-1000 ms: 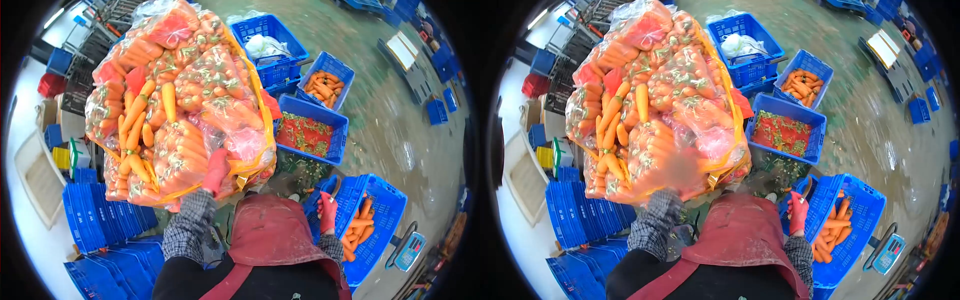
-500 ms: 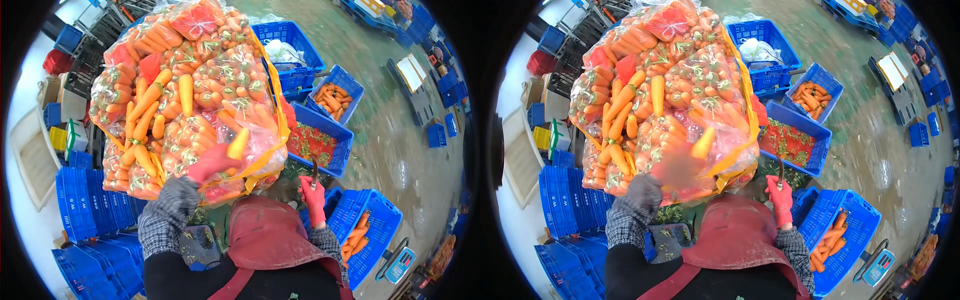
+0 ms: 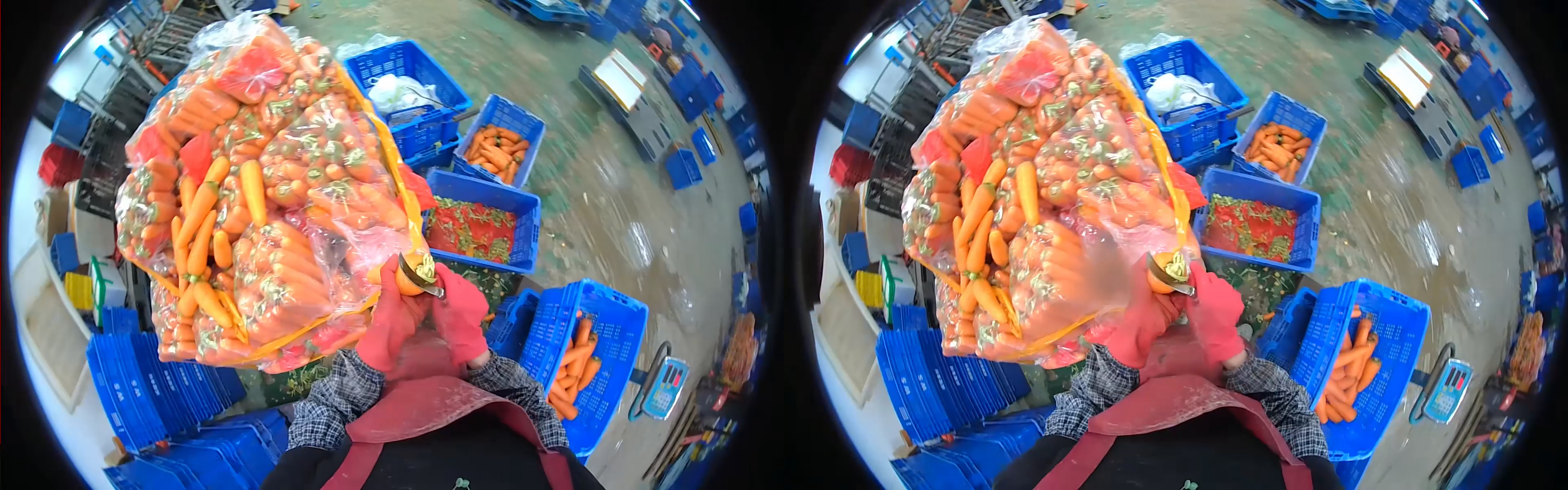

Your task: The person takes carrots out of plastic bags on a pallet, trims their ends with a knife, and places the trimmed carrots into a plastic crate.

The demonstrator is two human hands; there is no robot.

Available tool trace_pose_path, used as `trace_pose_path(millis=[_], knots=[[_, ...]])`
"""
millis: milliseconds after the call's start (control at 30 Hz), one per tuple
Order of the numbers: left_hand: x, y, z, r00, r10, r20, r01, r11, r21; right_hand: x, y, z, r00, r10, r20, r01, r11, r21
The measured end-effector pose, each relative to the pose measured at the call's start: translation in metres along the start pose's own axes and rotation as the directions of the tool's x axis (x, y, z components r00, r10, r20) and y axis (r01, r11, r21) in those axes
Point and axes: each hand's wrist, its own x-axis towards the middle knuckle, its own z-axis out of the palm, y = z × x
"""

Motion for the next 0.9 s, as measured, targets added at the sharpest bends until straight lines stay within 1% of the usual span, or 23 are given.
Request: trace_pose_path(millis=[67,133,200,267,333,367,400,433,467,500,533,567,600,633,667,700,733,800,867,900], knots=[[0.007,-0.013,0.006,0.999,-0.033,0.020,0.033,0.999,0.008,-0.004,0.014,-0.008,0.996,0.017,0.082,-0.009,0.995,-0.101],[0.013,-0.025,0.013,0.992,-0.045,-0.120,0.048,0.999,0.019,-0.007,0.024,-0.014,0.996,0.034,0.077,-0.026,0.995,-0.101],[0.020,-0.034,0.012,0.993,-0.091,-0.081,0.093,0.995,0.033,-0.009,0.035,-0.016,0.997,0.046,0.069,-0.039,0.994,-0.101],[0.029,-0.042,0.013,0.990,-0.134,-0.038,0.136,0.990,0.046,-0.009,0.052,-0.011,0.998,0.062,0.018,-0.060,0.991,-0.124],[0.034,-0.049,0.014,0.993,-0.107,-0.055,0.110,0.992,0.062,-0.007,0.073,-0.004,0.998,0.056,-0.015,-0.057,0.991,-0.117],[0.031,-0.049,0.013,0.992,-0.115,-0.053,0.119,0.991,0.068,-0.008,0.087,0.002,0.998,0.039,-0.039,-0.043,0.994,-0.102],[0.026,-0.046,0.013,0.990,-0.139,-0.023,0.141,0.985,0.098,-0.014,0.121,0.016,0.998,0.046,-0.048,-0.051,0.993,-0.106],[0.021,-0.043,0.015,0.987,-0.161,0.007,0.158,0.979,0.128,-0.024,0.169,0.036,0.971,0.238,0.003,-0.237,0.965,-0.115],[0.011,-0.045,0.018,0.986,-0.169,0.005,0.167,0.976,0.143,-0.036,0.198,0.046,0.902,0.429,0.054,-0.420,0.899,-0.129],[0.000,-0.048,0.027,0.984,-0.176,-0.017,0.176,0.965,0.194,-0.049,0.209,0.044,0.897,0.440,0.042,-0.432,0.893,-0.126],[-0.002,-0.053,0.044,0.984,-0.177,-0.019,0.177,0.954,0.241,-0.050,0.213,0.030,0.841,0.529,0.114,-0.510,0.845,-0.163],[-0.004,-0.062,0.058,0.992,-0.125,-0.014,0.125,0.962,0.243,-0.054,0.218,0.019,0.759,0.624,0.185,-0.590,0.780,-0.209],[0.004,-0.081,0.055,0.985,-0.172,-0.019,0.171,0.951,0.257,-0.067,0.218,0.015,0.655,0.718,0.236,-0.724,0.686,-0.075],[0.021,-0.105,0.053,0.989,-0.145,-0.037,0.146,0.884,0.444,-0.078,0.225,0.023,0.622,0.746,0.238,-0.724,0.663,-0.191],[0.035,-0.133,0.059,0.992,-0.125,-0.026,0.115,0.782,0.613,-0.087,0.215,0.013,0.648,0.727,0.226,-0.721,0.681,-0.124],[0.037,-0.157,0.072,0.961,-0.276,-0.015,0.204,0.670,0.714,-0.122,0.234,0.033,0.637,0.761,0.126,-0.768,0.610,0.195],[0.040,-0.189,0.071,0.903,-0.430,0.013,0.243,0.536,0.808,-0.159,0.255,0.054,0.619,0.785,0.025,-0.686,0.525,0.503],[0.037,-0.263,0.068,0.752,-0.659,0.002,0.254,0.293,0.922,-0.175,0.262,0.066,0.596,0.780,0.191,-0.799,0.552,0.239],[0.026,-0.332,0.070,0.543,-0.833,-0.105,0.412,0.156,0.898,-0.180,0.263,0.072,0.529,0.750,0.397,-0.809,0.587,-0.033],[0.023,-0.354,0.067,0.480,-0.873,-0.084,0.406,0.136,0.904,-0.181,0.261,0.063,0.529,0.744,0.409,-0.806,0.591,-0.033]])
